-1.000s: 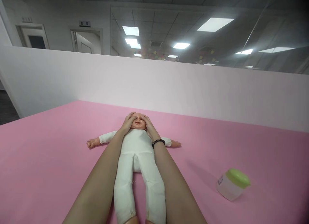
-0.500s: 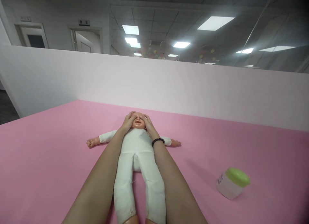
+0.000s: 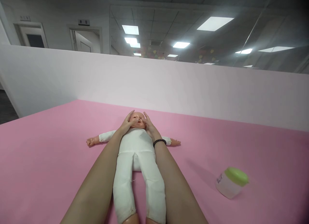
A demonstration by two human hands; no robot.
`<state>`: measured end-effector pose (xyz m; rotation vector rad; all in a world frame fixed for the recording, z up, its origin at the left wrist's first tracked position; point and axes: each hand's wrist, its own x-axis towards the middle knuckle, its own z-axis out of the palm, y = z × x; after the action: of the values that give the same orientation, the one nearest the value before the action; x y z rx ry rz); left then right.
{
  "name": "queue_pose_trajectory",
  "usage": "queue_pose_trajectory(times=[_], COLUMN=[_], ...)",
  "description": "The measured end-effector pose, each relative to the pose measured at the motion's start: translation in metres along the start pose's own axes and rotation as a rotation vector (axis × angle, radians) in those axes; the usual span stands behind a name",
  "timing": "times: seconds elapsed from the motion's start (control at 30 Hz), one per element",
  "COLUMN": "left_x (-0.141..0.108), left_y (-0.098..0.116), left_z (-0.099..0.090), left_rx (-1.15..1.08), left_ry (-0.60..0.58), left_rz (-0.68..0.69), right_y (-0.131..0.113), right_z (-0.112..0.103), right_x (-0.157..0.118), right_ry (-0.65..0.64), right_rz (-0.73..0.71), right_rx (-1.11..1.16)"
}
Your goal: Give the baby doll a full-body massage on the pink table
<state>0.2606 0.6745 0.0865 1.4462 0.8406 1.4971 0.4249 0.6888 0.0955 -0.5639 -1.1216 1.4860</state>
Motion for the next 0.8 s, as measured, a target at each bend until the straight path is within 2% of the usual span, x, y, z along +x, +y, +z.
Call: queue_pose_trajectory(times=[0.17, 0.23, 0.5, 0.8], left_x=[-0.009, -0.011, -0.016, -0.013], left_y=[0.006, 0.007, 0.018, 0.012], left_z=[-0.005, -0.006, -0.006, -0.013], left_rx=[-0.031, -0.049, -0.019, -0.126], left_ry=[-0.161, -0.191, -0.181, -0.186], left_rz=[-0.049, -0.073, -0.113, -0.143], right_y=[-0.006, -0.008, -0.013, -0.018], right_z=[0.001, 0.0, -0.006, -0.004], right_x=[-0.012, -0.015, -0.014, -0.014], right_ry=[-0.086, -0.108, -0.121, -0.129], right_rz=[0.057, 0.074, 0.087, 0.111], right_rx=[0.027, 0.029, 0.018, -0.005])
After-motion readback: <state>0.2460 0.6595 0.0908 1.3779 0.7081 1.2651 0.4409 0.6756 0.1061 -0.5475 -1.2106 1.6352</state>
